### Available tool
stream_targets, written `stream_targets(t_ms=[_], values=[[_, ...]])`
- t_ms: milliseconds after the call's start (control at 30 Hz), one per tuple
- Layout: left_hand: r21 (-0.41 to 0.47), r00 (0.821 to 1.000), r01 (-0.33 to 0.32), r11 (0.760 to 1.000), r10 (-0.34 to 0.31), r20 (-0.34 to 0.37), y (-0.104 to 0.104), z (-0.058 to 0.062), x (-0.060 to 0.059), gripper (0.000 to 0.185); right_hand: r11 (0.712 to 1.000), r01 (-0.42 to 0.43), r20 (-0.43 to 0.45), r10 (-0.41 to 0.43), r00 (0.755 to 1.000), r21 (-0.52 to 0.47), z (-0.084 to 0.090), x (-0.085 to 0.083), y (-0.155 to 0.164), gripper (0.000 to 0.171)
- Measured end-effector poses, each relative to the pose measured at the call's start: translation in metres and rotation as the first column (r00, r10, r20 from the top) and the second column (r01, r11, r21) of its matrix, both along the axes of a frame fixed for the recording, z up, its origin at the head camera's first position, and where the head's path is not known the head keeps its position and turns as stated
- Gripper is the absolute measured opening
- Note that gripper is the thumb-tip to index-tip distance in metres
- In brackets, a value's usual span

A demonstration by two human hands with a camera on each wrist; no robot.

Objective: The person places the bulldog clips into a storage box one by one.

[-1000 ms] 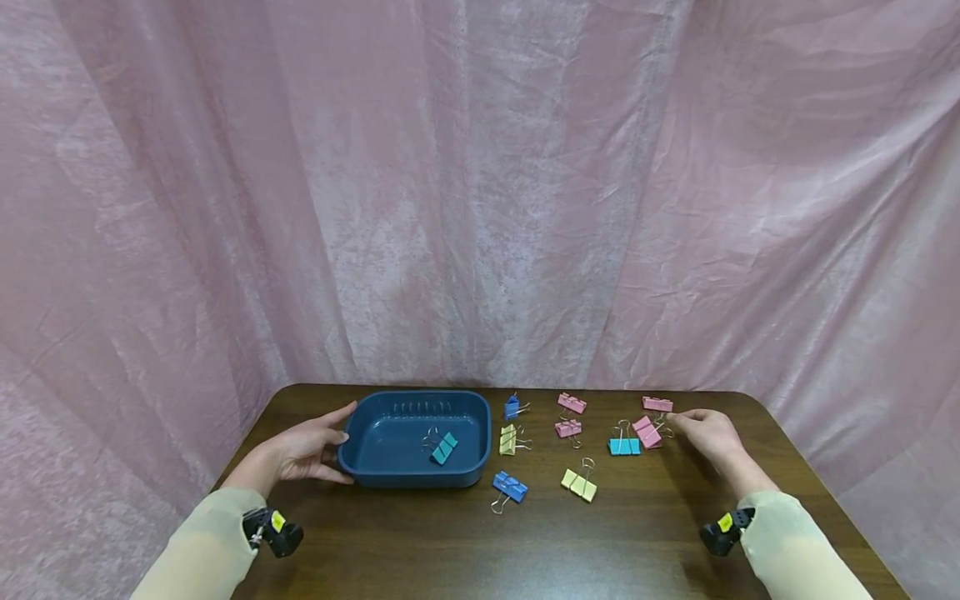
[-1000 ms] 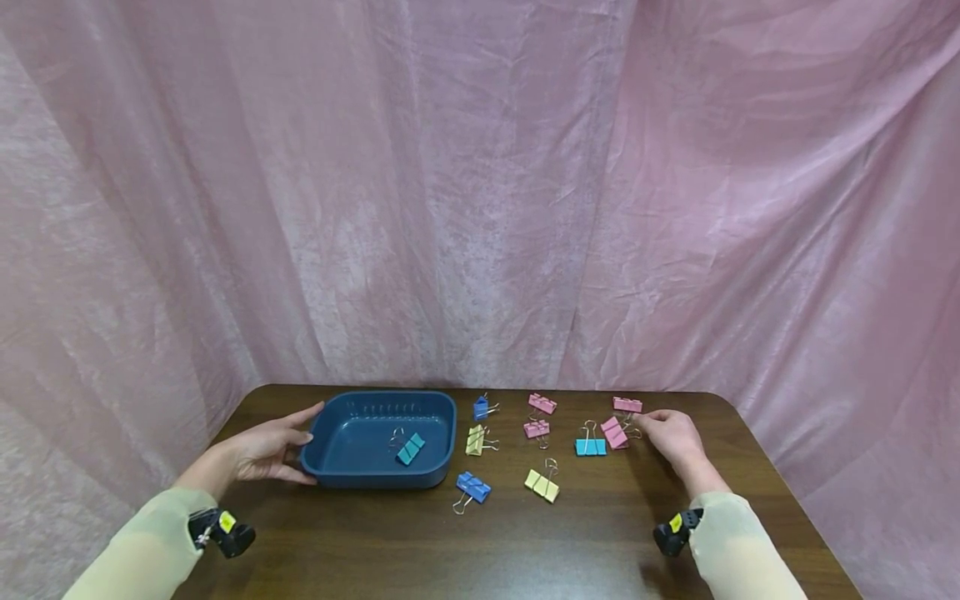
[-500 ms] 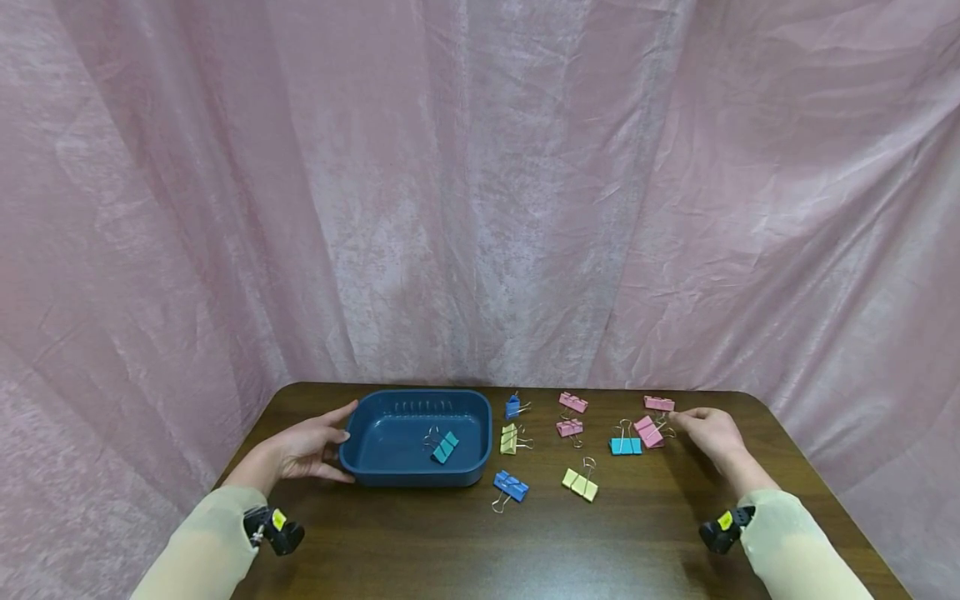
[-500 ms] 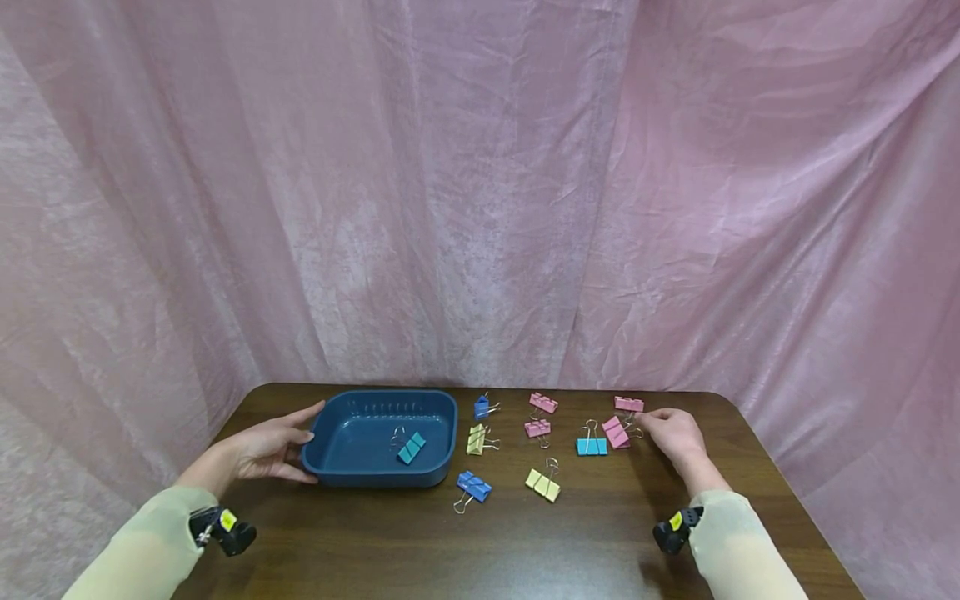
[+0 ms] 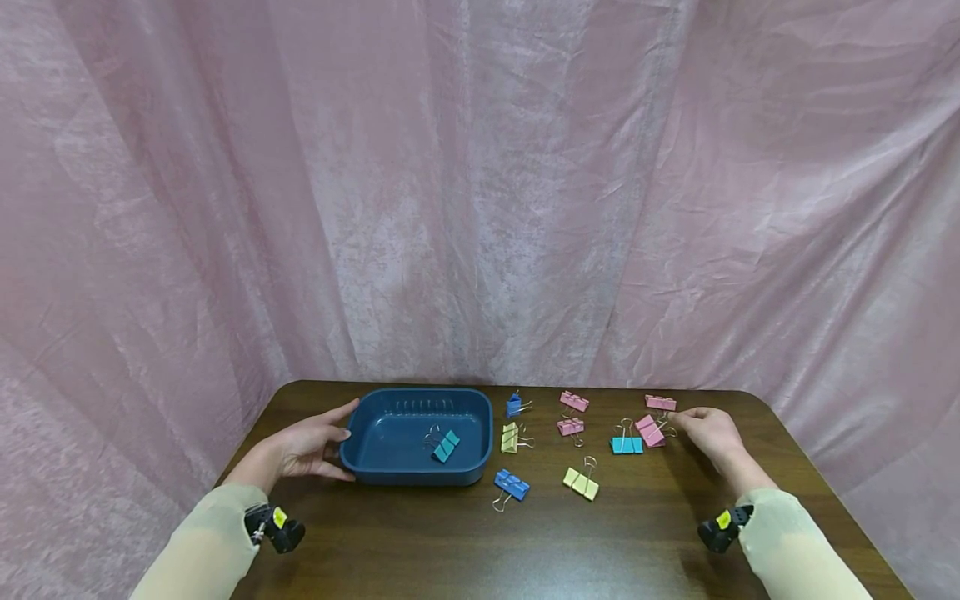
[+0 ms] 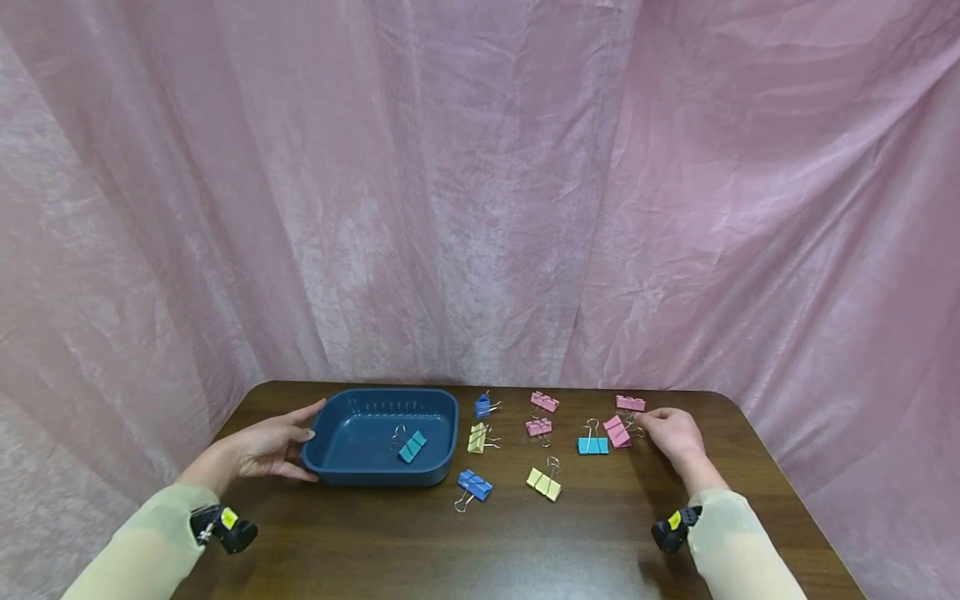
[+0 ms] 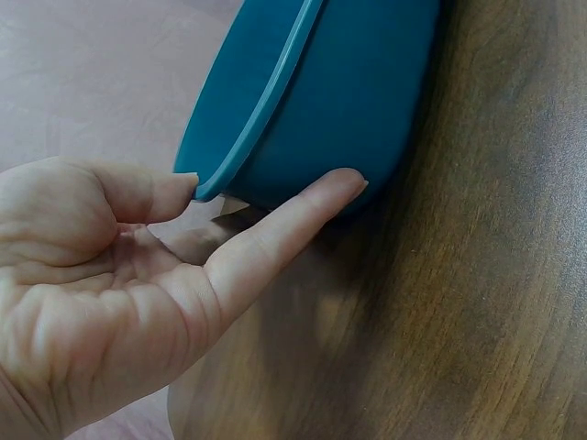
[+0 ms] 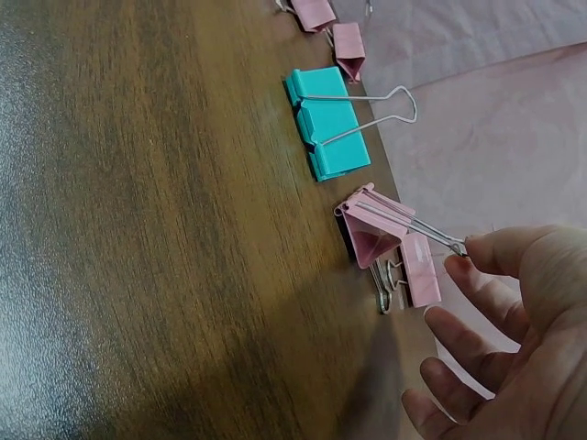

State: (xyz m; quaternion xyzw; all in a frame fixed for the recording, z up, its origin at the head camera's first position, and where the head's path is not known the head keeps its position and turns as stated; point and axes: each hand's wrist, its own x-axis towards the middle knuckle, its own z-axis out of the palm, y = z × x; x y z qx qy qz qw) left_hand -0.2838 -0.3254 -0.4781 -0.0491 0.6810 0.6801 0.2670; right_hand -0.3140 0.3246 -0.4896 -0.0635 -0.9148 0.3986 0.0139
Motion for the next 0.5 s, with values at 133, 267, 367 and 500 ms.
stream_targets(t_ms=[133, 267, 367, 500], values=[[0.000, 1.000, 0.000, 1.000, 0.000, -0.003, 0.0006, 0.0008, 0.0008, 0.066, 1.000, 0.000, -0.005, 0.000, 1.000, -0.005, -0.0001, 0.0000, -0.0009, 0.043], [-0.003, 1.000, 0.001, 1.000, -0.001, -0.005, 0.0007, 0.0014, 0.0013, 0.066, 1.000, 0.004, -0.007, -0.004, 1.000, -0.001, 0.0001, -0.0005, -0.0018, 0.041], [-0.002, 1.000, -0.004, 1.000, 0.004, -0.004, 0.0008, 0.0014, 0.0012, 0.066, 1.000, 0.006, -0.010, -0.006, 1.000, 0.000, -0.0001, -0.0014, -0.0021, 0.040], [-0.004, 1.000, -0.009, 1.000, 0.009, -0.001, 0.0006, 0.0009, 0.0008, 0.066, 1.000, 0.014, -0.003, -0.014, 1.000, 0.000, -0.0006, -0.0022, -0.0024, 0.039]])
